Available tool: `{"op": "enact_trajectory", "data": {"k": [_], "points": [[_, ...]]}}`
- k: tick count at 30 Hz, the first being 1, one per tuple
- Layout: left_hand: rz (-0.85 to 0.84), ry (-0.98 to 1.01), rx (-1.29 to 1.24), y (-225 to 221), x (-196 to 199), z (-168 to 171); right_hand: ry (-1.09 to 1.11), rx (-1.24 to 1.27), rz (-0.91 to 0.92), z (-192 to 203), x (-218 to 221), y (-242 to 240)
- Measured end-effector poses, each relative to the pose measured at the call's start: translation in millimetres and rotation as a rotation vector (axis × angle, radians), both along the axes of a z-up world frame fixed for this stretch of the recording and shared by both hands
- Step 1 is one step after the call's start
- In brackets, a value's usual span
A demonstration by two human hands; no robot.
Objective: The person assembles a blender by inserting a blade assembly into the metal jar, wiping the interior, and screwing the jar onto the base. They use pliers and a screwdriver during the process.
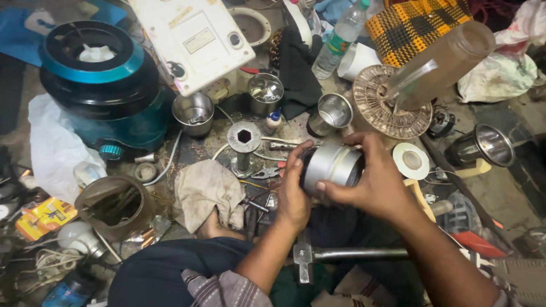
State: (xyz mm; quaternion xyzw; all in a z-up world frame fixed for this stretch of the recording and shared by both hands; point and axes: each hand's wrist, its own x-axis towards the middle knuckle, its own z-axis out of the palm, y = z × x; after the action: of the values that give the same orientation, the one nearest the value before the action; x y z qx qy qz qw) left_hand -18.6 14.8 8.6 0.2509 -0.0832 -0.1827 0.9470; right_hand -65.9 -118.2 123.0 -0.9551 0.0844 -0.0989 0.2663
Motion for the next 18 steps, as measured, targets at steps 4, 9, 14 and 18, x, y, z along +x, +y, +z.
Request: {"op": "enact_trajectory", "data": {"k": [4,9,14,18], "points": [[-0.032,0.239,-0.142,-1.8,0.3,-5.7,-0.176,-0.072,0.107,-2.4,9.9,19.7],[-0.062,0.464,-0.141,0.5,4.8,-6.7,-0.213,-0.105,0.390,-6.5,3.8,24.6],[-0.129,0.537,-0.118,-5.0,7.3,-17.3,-0.217,0.017,0.318,-7.3,-0.2,23.4],[-0.127,0.499,-0.130,-8.4,9.4,-32.0,-0.220,-0.035,0.346,-4.3,2.5,22.5]]}}
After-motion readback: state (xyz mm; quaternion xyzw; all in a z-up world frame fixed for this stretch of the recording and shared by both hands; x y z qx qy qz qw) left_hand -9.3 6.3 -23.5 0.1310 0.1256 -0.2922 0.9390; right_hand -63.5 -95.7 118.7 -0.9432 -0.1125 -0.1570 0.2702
